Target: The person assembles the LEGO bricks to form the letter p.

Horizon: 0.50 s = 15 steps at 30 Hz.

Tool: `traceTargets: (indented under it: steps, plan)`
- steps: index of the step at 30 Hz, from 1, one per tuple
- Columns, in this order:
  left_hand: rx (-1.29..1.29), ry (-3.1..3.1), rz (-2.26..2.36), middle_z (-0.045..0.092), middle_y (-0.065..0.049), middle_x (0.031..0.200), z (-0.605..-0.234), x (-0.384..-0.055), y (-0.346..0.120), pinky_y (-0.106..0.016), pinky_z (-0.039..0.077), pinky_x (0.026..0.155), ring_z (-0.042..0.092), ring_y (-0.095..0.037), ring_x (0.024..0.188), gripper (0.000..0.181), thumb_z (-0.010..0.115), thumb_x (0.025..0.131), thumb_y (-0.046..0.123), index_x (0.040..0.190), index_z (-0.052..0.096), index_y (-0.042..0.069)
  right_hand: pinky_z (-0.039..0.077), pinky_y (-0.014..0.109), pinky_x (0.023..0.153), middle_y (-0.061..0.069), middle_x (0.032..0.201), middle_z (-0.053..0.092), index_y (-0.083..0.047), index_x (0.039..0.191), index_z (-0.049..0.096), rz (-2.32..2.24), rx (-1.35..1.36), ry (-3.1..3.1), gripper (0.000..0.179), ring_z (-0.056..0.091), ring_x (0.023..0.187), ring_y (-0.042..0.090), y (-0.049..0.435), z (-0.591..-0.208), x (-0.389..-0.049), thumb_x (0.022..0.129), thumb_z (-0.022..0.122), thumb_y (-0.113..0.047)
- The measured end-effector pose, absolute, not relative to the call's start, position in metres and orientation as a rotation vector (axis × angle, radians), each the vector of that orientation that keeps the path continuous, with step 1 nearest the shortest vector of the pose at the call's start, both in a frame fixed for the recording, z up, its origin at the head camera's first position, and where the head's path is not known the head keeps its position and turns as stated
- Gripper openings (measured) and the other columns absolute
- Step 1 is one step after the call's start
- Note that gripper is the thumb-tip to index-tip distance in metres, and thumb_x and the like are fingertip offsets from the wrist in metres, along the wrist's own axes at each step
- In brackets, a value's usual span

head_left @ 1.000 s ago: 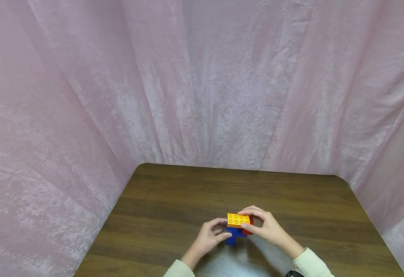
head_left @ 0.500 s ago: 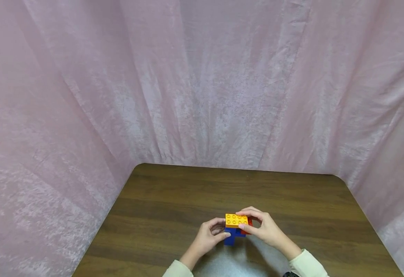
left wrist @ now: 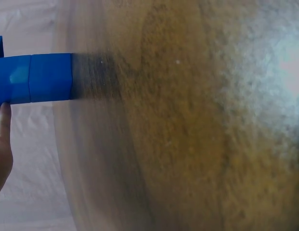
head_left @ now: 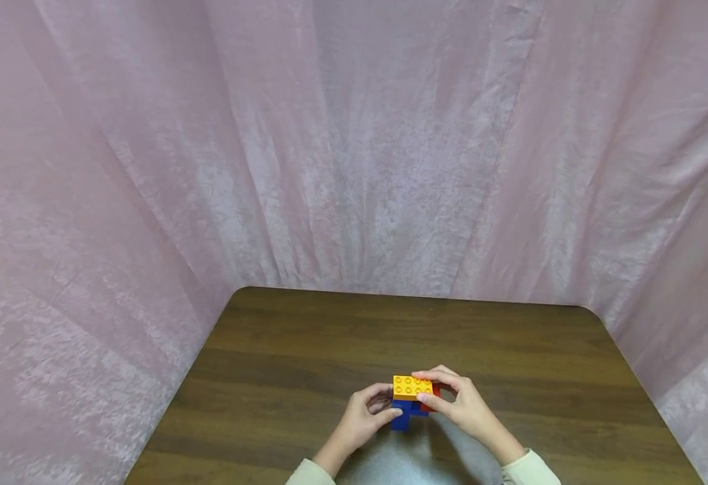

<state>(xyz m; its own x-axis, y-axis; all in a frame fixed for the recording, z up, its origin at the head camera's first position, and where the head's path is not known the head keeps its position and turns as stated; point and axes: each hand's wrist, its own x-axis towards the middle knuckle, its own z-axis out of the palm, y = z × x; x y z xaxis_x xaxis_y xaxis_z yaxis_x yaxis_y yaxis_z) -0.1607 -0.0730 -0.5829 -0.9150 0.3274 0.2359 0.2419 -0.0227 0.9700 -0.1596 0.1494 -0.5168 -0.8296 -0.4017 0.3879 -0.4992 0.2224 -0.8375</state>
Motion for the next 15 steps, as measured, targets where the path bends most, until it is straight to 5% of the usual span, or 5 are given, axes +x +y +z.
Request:
traceTargets:
  steps: [15]
  plan:
    - [0.578,2.136,2.1,0.063,-0.026,0.113,-0.5775,-0.1601,-0.0734,-0.038,0.051,0.094,0.062,-0.034,0.108,0.034,0.072,0.082,-0.003,0.114,0.06,-0.009,0.053,0.025,0.087,0.009,0.115,0.065,-0.014,0.122,0.063,1.74,0.75,-2.371,0.033,0.062,0.099,0.013,0.1473,-0.523,-0.1542,0.089,0.069,-0.01]
